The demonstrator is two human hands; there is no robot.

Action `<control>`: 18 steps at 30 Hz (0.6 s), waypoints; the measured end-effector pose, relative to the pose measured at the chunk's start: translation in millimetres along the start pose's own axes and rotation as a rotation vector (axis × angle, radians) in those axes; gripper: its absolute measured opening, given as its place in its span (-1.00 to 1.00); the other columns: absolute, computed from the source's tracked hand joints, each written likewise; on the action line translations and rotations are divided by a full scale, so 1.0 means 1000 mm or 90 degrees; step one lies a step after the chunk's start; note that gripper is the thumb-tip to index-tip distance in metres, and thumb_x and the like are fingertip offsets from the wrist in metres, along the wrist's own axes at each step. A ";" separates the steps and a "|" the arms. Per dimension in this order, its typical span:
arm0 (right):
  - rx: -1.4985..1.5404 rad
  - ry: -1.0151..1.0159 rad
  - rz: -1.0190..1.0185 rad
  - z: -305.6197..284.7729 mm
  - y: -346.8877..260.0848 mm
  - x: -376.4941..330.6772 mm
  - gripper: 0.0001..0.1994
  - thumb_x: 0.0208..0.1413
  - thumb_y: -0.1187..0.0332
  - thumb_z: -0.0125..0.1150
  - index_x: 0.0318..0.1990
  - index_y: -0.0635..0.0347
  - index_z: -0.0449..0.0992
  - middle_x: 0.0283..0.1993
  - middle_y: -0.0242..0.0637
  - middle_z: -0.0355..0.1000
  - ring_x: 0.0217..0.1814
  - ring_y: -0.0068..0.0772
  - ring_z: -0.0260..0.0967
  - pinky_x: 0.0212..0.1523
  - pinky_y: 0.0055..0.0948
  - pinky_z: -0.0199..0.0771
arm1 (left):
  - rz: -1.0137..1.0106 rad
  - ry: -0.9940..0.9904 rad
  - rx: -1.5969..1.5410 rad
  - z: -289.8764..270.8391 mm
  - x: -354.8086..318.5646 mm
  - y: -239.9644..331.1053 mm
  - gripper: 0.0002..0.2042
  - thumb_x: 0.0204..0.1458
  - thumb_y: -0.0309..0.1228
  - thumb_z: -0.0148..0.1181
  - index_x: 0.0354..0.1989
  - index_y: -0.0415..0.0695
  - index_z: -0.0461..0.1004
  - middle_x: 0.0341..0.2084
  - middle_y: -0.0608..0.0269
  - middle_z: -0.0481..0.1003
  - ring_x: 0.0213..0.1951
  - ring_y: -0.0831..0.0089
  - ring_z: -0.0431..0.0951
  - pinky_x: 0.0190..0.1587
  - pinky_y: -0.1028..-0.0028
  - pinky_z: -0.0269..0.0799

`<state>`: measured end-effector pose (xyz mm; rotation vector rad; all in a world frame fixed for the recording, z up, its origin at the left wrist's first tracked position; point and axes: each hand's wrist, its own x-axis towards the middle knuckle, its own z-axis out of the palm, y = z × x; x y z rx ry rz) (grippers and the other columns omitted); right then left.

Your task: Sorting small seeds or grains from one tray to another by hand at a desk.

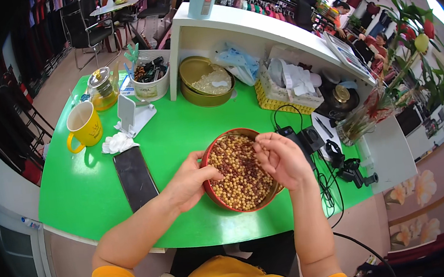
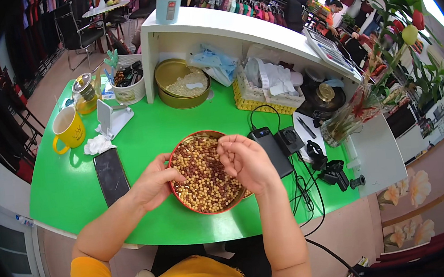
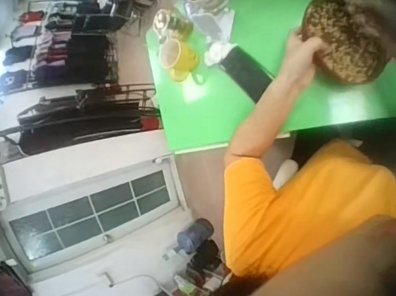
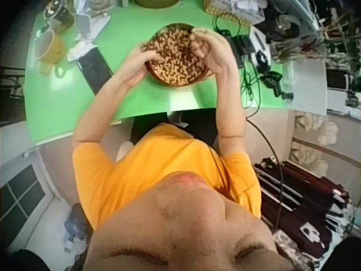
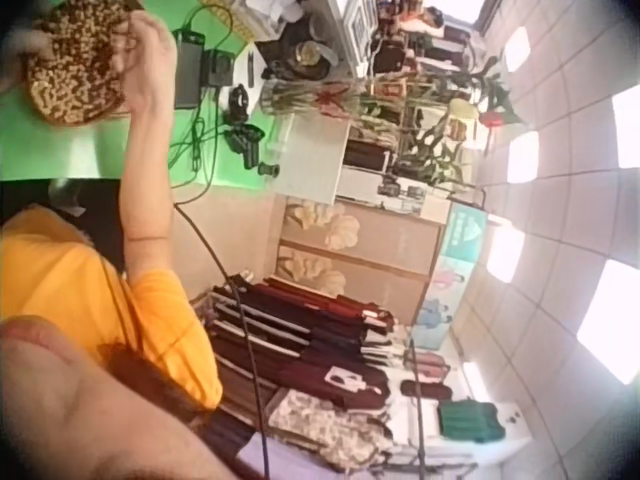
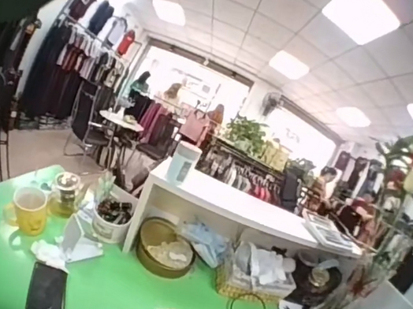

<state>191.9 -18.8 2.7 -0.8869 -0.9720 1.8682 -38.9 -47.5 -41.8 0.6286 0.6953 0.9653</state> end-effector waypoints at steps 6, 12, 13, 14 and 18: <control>0.103 0.055 -0.127 -0.004 -0.004 -0.016 -0.78 0.24 0.31 0.00 -0.19 0.31 0.45 -0.23 -0.20 0.46 -0.18 -0.36 0.42 -0.17 -0.45 0.48 | 0.055 0.021 -0.017 -0.005 0.000 0.006 -0.38 -0.21 -0.71 0.12 0.12 -0.36 0.08 -0.05 -0.02 0.35 -0.04 0.26 0.42 0.05 0.31 0.39; -0.009 0.236 -0.181 -0.041 0.025 -0.013 -0.70 0.25 0.17 0.03 -0.15 0.27 0.48 -0.18 -0.24 0.48 -0.12 -0.37 0.41 -0.02 -0.38 0.41 | 0.114 0.091 -0.026 -0.022 0.006 0.016 -0.47 -0.18 -0.72 0.09 0.07 -0.34 0.16 -0.07 0.01 0.37 -0.03 0.25 0.43 0.05 0.28 0.40; -0.057 0.277 -0.151 -0.040 0.031 -0.010 -0.68 0.25 0.14 0.04 -0.15 0.25 0.48 -0.17 -0.25 0.48 -0.10 -0.37 0.41 0.01 -0.37 0.39 | 0.118 0.112 -0.034 -0.027 0.006 0.015 -0.48 -0.18 -0.72 0.09 0.06 -0.34 0.18 -0.07 0.02 0.38 -0.03 0.25 0.43 0.05 0.28 0.40; -0.051 0.268 -0.142 -0.039 0.034 -0.009 -0.68 0.25 0.14 0.04 -0.15 0.25 0.48 -0.17 -0.25 0.48 -0.10 -0.37 0.41 0.01 -0.37 0.39 | 0.119 0.126 -0.031 -0.028 0.006 0.015 -0.48 -0.18 -0.72 0.09 0.06 -0.34 0.18 -0.07 0.02 0.38 -0.03 0.25 0.43 0.05 0.28 0.40; -0.195 0.487 -0.516 -0.046 0.015 -0.010 -0.51 0.22 0.20 0.11 0.20 0.22 0.18 0.06 -0.24 0.36 -0.02 -0.41 0.35 0.08 -0.40 0.33 | 0.103 0.053 -0.045 -0.012 0.002 0.017 -0.52 -0.15 -0.69 0.10 0.03 -0.33 0.19 -0.13 0.07 0.39 -0.05 0.28 0.44 0.05 0.30 0.39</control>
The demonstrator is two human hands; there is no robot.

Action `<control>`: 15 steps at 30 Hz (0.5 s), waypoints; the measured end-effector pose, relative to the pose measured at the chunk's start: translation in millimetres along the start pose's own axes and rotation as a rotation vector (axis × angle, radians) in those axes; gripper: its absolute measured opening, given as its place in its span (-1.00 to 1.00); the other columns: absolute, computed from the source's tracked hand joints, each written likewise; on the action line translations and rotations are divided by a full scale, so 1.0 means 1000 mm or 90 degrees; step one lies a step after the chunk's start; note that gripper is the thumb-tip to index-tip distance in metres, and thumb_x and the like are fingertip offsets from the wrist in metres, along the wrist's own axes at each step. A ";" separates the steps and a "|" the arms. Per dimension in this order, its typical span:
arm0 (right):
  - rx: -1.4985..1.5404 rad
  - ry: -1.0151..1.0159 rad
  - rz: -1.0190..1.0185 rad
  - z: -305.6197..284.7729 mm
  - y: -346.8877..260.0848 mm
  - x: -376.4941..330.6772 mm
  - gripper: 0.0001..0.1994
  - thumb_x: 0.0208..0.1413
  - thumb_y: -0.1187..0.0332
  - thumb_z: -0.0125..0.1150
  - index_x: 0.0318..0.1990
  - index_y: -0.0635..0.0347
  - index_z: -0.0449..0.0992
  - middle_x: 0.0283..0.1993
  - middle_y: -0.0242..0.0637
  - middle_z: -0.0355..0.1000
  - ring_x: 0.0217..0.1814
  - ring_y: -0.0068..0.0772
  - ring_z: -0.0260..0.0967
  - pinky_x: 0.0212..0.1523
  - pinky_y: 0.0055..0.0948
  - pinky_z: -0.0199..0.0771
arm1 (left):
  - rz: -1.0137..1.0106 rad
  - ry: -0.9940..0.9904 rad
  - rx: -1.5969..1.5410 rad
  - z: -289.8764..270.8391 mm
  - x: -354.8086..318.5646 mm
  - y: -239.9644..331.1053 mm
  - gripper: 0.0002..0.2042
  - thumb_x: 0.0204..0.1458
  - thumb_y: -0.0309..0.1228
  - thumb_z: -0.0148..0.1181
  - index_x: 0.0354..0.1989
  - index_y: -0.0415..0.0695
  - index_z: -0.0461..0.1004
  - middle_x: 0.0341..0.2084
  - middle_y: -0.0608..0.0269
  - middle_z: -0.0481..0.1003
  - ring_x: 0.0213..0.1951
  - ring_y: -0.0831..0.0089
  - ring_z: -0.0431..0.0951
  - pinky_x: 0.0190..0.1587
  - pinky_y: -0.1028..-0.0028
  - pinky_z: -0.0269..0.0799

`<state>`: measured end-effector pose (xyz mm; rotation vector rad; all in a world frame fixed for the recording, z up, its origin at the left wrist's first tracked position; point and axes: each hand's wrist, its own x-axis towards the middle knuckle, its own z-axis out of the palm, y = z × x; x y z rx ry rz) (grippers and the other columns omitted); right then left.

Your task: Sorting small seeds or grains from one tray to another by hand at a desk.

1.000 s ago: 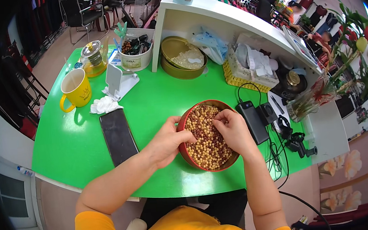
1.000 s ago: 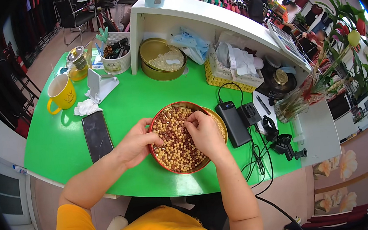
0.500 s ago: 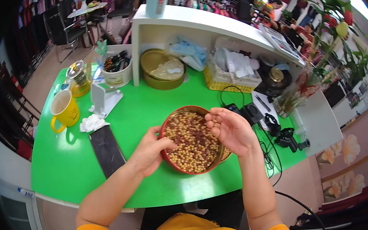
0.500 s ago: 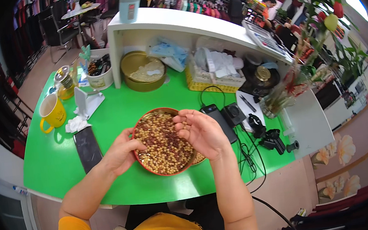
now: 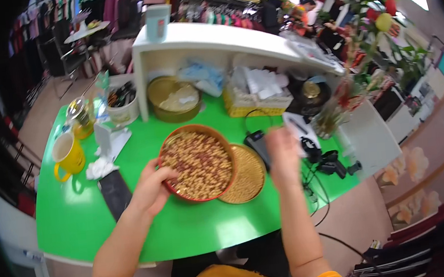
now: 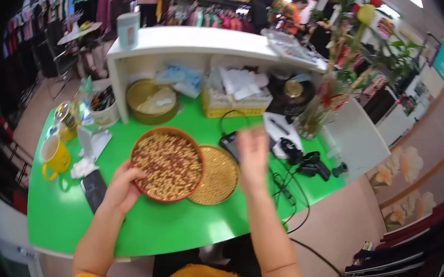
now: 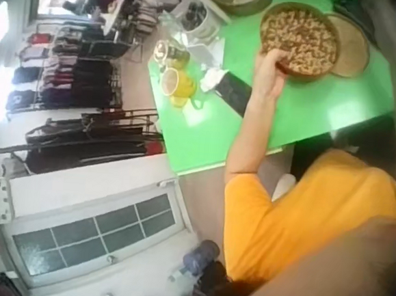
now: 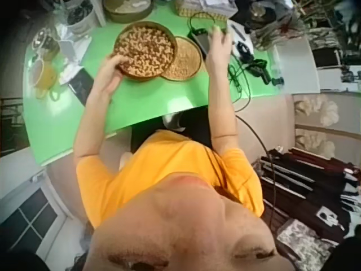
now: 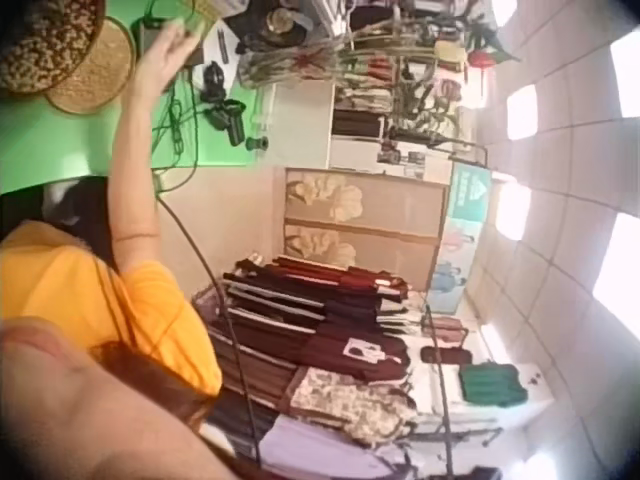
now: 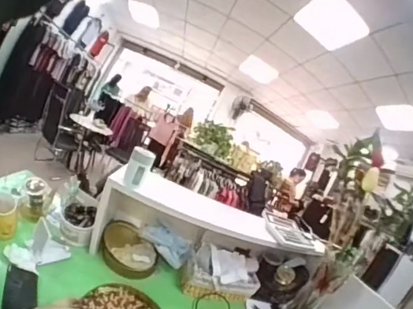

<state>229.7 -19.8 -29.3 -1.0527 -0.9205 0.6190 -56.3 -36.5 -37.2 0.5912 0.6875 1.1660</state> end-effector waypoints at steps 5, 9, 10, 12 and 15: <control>0.019 -0.015 -0.065 0.011 -0.071 -0.002 -0.69 0.19 0.38 0.12 0.06 0.24 0.33 -0.05 -0.29 0.41 -0.11 -0.54 0.36 -0.08 -0.53 0.37 | -0.006 0.020 0.010 0.007 0.004 -0.003 -0.44 -0.18 -0.69 0.14 0.08 -0.35 0.11 -0.09 0.02 0.36 -0.05 0.27 0.43 0.06 0.30 0.38; -0.306 -0.419 -0.126 0.028 -0.056 -0.033 -0.90 0.15 0.49 0.12 -0.24 0.32 0.50 -0.26 -0.32 0.47 -0.23 -0.48 0.42 -0.22 -0.51 0.41 | -0.048 -0.002 0.020 0.010 -0.002 -0.003 -0.40 -0.17 -0.69 0.13 0.11 -0.34 0.05 -0.07 0.00 0.34 -0.04 0.26 0.43 0.06 0.31 0.38; -0.306 -0.419 -0.126 0.034 -0.049 -0.038 -0.90 0.15 0.49 0.12 -0.24 0.32 0.50 -0.26 -0.32 0.47 -0.23 -0.48 0.42 -0.22 -0.51 0.41 | -0.058 -0.007 0.024 0.010 -0.005 -0.003 -0.40 -0.17 -0.68 0.13 0.11 -0.34 0.05 -0.07 0.00 0.33 -0.04 0.27 0.43 0.06 0.31 0.38; -0.426 -0.492 -0.221 0.041 -0.039 -0.042 -0.89 0.09 0.53 0.13 -0.23 0.33 0.48 -0.29 -0.23 0.45 -0.25 -0.32 0.43 -0.23 -0.45 0.41 | -0.067 -0.016 0.027 0.012 -0.005 -0.003 -0.40 -0.17 -0.68 0.13 0.11 -0.34 0.04 -0.07 0.00 0.33 -0.04 0.27 0.43 0.05 0.31 0.39; -0.470 -0.532 -0.212 0.047 -0.038 -0.046 -0.89 0.05 0.54 0.14 -0.24 0.33 0.48 -0.29 -0.17 0.43 -0.24 -0.23 0.42 -0.22 -0.41 0.41 | -0.072 -0.022 0.034 0.011 -0.007 -0.006 -0.38 -0.18 -0.68 0.14 0.12 -0.33 0.03 -0.06 -0.01 0.33 -0.03 0.28 0.42 0.05 0.32 0.39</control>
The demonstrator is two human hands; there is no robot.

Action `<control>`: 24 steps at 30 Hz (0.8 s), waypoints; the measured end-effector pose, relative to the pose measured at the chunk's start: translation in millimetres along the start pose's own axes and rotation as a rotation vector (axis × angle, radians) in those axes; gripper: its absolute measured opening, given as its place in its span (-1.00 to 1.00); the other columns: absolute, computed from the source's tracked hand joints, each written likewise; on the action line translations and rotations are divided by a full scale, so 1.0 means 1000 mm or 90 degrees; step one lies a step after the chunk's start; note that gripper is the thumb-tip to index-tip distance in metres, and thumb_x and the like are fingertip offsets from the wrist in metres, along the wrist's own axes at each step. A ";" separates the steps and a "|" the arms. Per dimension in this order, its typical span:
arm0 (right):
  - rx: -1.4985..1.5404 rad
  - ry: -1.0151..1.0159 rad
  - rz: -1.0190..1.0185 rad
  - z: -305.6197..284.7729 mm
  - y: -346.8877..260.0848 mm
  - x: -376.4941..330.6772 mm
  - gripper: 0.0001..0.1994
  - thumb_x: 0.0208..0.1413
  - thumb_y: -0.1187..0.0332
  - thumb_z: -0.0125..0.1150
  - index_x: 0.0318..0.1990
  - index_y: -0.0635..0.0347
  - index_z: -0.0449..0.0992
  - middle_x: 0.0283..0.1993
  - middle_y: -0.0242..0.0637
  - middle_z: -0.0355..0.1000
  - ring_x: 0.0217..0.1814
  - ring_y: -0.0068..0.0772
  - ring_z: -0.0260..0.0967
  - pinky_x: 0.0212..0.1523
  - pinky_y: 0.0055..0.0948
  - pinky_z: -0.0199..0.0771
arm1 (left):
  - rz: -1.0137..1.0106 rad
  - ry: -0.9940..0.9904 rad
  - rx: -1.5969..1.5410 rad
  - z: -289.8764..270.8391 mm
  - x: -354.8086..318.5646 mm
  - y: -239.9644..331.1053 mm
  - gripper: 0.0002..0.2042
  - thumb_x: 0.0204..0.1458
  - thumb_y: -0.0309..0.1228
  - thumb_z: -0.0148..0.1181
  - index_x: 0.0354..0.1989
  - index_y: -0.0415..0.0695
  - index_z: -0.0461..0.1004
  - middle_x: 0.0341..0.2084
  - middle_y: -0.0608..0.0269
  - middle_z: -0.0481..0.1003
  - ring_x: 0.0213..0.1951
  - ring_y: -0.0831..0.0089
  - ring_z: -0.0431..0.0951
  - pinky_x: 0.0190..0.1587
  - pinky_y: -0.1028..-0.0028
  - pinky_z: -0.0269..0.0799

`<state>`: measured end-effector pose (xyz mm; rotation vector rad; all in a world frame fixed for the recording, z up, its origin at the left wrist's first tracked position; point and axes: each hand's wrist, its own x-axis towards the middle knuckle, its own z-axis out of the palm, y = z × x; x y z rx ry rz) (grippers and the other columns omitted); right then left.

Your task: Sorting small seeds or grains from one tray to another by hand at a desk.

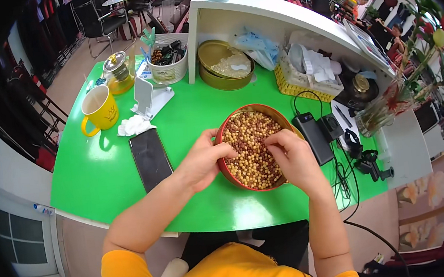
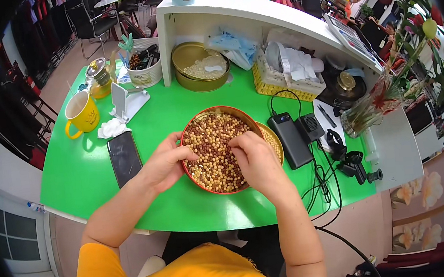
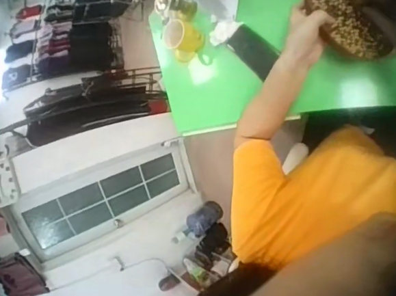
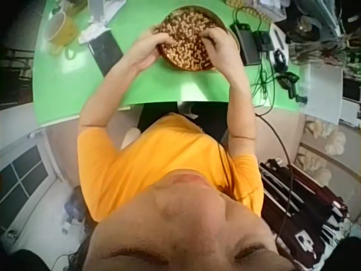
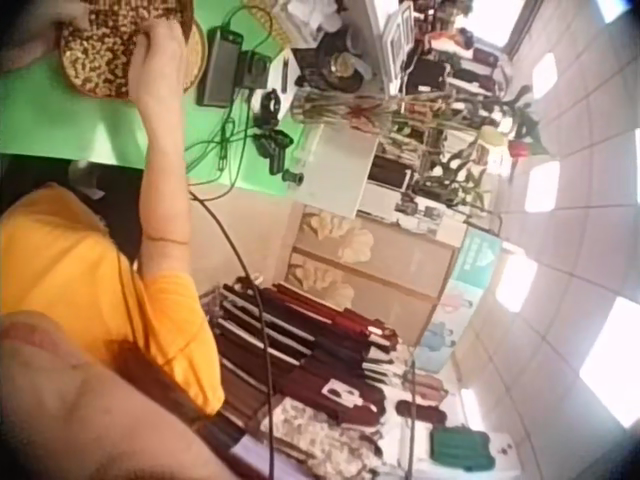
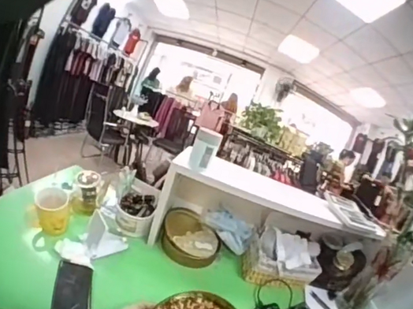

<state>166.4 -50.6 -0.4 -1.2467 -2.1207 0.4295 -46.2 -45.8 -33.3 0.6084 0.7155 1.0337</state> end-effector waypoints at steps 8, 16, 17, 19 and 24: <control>-0.049 -0.037 0.001 0.010 -0.002 0.001 -0.89 0.01 0.54 0.15 -0.28 0.33 0.47 -0.28 -0.12 0.41 -0.21 -0.09 0.41 -0.21 -0.31 0.40 | -0.002 -0.017 0.013 0.005 -0.006 -0.001 -0.36 -0.19 -0.67 0.15 0.13 -0.33 0.01 -0.06 -0.02 0.32 -0.03 0.29 0.42 0.05 0.33 0.39; -0.083 -0.072 -0.008 0.008 -0.007 0.001 -0.86 0.01 0.50 0.17 -0.24 0.30 0.46 -0.28 -0.13 0.40 -0.21 -0.08 0.40 -0.21 -0.27 0.40 | -0.005 -0.021 0.015 0.002 -0.004 -0.004 -0.36 -0.18 -0.67 0.16 0.13 -0.32 0.01 -0.07 -0.01 0.33 -0.04 0.32 0.43 0.05 0.33 0.39; -0.086 -0.074 -0.011 0.008 -0.008 0.000 -0.85 0.01 0.49 0.17 -0.24 0.29 0.46 -0.29 -0.13 0.40 -0.22 -0.08 0.40 -0.21 -0.26 0.40 | -0.007 -0.022 0.014 0.003 -0.003 -0.004 -0.36 -0.18 -0.67 0.16 0.13 -0.32 0.01 -0.07 -0.01 0.33 -0.04 0.32 0.43 0.05 0.33 0.39; -0.096 -0.076 -0.013 0.008 -0.010 0.000 -0.86 0.01 0.49 0.17 -0.24 0.29 0.46 -0.29 -0.13 0.39 -0.22 -0.08 0.40 -0.21 -0.26 0.40 | -0.007 -0.024 0.015 0.004 -0.003 -0.002 -0.35 -0.18 -0.66 0.16 0.14 -0.32 0.01 -0.08 0.01 0.33 -0.05 0.32 0.43 0.04 0.34 0.39; -0.129 -0.070 -0.041 0.014 -0.007 -0.004 -0.87 0.00 0.48 0.18 -0.26 0.27 0.46 -0.29 -0.13 0.39 -0.22 -0.08 0.40 -0.22 -0.23 0.40 | -0.015 -0.019 0.026 0.002 -0.005 -0.006 -0.35 -0.18 -0.66 0.15 0.14 -0.30 0.00 -0.09 0.04 0.34 -0.07 0.35 0.44 0.02 0.36 0.40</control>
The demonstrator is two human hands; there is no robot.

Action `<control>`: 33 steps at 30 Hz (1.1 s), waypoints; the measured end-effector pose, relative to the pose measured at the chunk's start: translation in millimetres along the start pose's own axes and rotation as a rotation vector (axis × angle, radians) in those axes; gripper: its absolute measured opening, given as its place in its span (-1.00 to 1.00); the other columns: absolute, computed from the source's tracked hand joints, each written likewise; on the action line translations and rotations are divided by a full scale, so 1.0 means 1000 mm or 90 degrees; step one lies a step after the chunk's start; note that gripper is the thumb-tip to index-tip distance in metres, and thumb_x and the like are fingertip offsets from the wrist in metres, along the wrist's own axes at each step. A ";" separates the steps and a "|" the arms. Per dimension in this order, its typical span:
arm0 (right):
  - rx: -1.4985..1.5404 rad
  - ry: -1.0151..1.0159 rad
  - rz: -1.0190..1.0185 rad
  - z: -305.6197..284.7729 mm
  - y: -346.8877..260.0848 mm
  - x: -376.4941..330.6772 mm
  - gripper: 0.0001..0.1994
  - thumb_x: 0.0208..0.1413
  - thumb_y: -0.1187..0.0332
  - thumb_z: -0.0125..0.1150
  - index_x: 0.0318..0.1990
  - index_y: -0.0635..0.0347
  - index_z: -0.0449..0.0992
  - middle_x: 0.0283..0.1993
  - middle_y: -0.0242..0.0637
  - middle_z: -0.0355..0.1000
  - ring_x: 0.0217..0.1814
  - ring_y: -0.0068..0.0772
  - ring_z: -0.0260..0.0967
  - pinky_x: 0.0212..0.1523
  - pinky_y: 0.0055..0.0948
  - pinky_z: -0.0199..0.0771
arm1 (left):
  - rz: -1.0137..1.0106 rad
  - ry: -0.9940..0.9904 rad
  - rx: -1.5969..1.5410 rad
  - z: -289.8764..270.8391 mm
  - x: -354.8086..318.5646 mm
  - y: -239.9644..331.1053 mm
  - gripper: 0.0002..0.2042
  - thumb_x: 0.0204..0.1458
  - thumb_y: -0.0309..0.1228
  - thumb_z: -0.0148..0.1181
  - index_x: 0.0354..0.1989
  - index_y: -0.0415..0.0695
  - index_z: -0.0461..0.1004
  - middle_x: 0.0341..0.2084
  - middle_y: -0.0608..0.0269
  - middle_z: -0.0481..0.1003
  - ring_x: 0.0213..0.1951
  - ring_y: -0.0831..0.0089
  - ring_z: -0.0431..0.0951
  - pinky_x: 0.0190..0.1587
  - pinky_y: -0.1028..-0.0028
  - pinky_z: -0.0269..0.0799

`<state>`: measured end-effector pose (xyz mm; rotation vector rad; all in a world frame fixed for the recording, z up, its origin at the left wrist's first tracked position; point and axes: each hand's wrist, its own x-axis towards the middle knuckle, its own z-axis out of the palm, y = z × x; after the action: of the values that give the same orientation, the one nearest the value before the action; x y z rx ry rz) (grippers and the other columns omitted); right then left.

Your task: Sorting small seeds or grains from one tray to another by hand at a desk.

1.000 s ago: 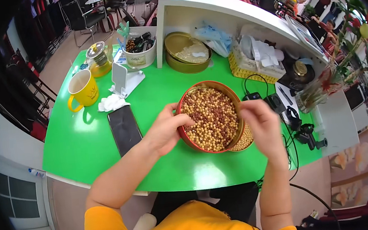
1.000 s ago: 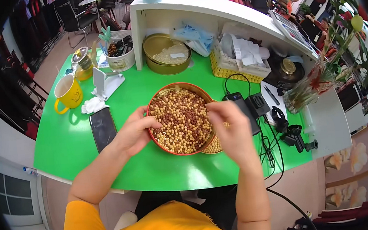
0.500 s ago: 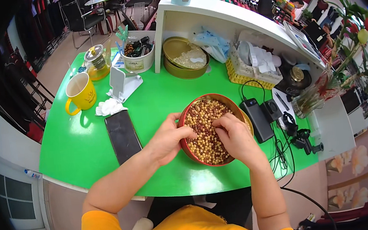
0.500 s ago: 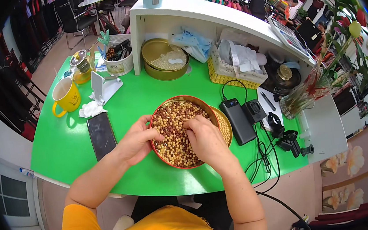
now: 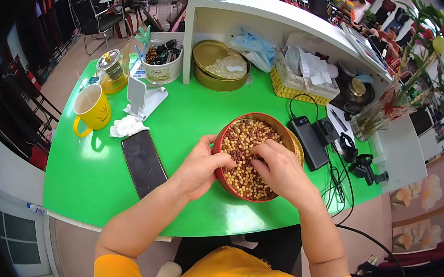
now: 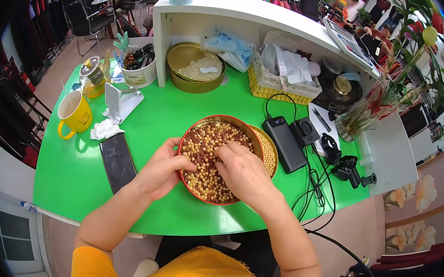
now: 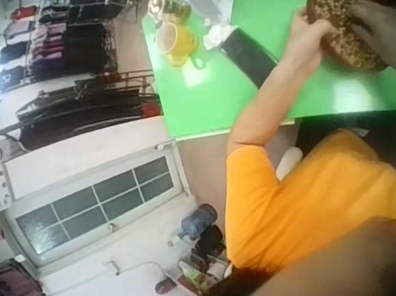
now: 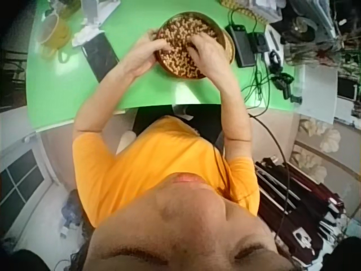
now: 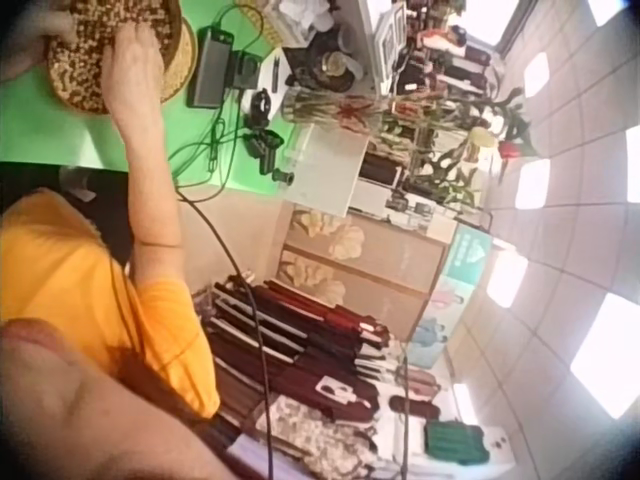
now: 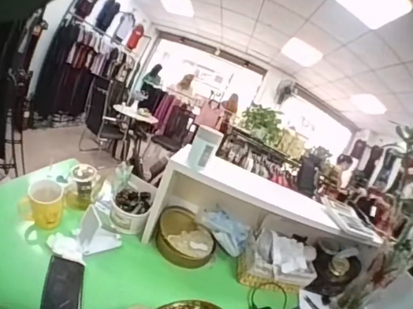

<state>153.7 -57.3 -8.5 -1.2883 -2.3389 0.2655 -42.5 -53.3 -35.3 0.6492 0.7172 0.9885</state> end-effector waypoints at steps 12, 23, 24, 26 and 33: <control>0.111 0.066 0.021 0.002 0.008 -0.003 -0.91 0.06 0.50 0.18 -0.27 0.28 0.48 -0.38 -0.27 0.42 -0.35 -0.37 0.41 -0.37 -0.44 0.38 | -0.007 0.000 -0.011 0.002 0.005 0.002 -0.34 -0.18 -0.68 0.14 0.16 -0.31 -0.01 -0.09 0.04 0.34 -0.08 0.35 0.45 0.02 0.35 0.41; 0.347 0.301 0.245 -0.033 0.052 -0.026 -0.91 0.12 0.52 0.15 -0.22 0.28 0.50 -0.37 -0.48 0.43 -0.39 -0.72 0.32 -0.42 -0.71 0.32 | 0.029 0.049 -0.025 -0.007 0.008 0.012 -0.38 -0.17 -0.70 0.13 0.13 -0.32 0.04 -0.07 0.01 0.34 -0.07 0.30 0.44 0.02 0.32 0.41; 0.278 0.292 0.218 -0.028 0.052 -0.028 -0.91 0.12 0.52 0.15 -0.22 0.29 0.49 -0.36 -0.46 0.43 -0.37 -0.70 0.34 -0.40 -0.68 0.34 | 0.033 0.053 -0.024 -0.007 0.010 0.013 -0.38 -0.17 -0.70 0.13 0.13 -0.32 0.04 -0.07 0.01 0.34 -0.07 0.30 0.44 0.02 0.32 0.42; 0.212 0.281 0.193 -0.022 0.043 -0.026 -0.90 0.11 0.53 0.15 -0.22 0.30 0.49 -0.35 -0.44 0.43 -0.36 -0.67 0.35 -0.38 -0.65 0.36 | 0.030 0.056 -0.022 -0.008 0.010 0.012 -0.38 -0.18 -0.70 0.13 0.13 -0.32 0.04 -0.08 0.01 0.34 -0.07 0.30 0.44 0.01 0.32 0.42; 0.160 0.035 -0.001 -0.005 0.000 -0.006 -0.83 0.01 0.56 0.19 -0.21 0.27 0.46 -0.28 -0.24 0.39 -0.27 -0.28 0.41 -0.29 -0.44 0.41 | 0.007 0.044 -0.015 -0.005 0.007 0.006 -0.38 -0.18 -0.69 0.13 0.13 -0.31 0.04 -0.08 0.02 0.34 -0.08 0.31 0.45 0.00 0.34 0.43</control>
<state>158.1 -62.5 -6.0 -1.1573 -2.1795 0.4994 -47.5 -43.6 -35.4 0.6018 0.7628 1.0320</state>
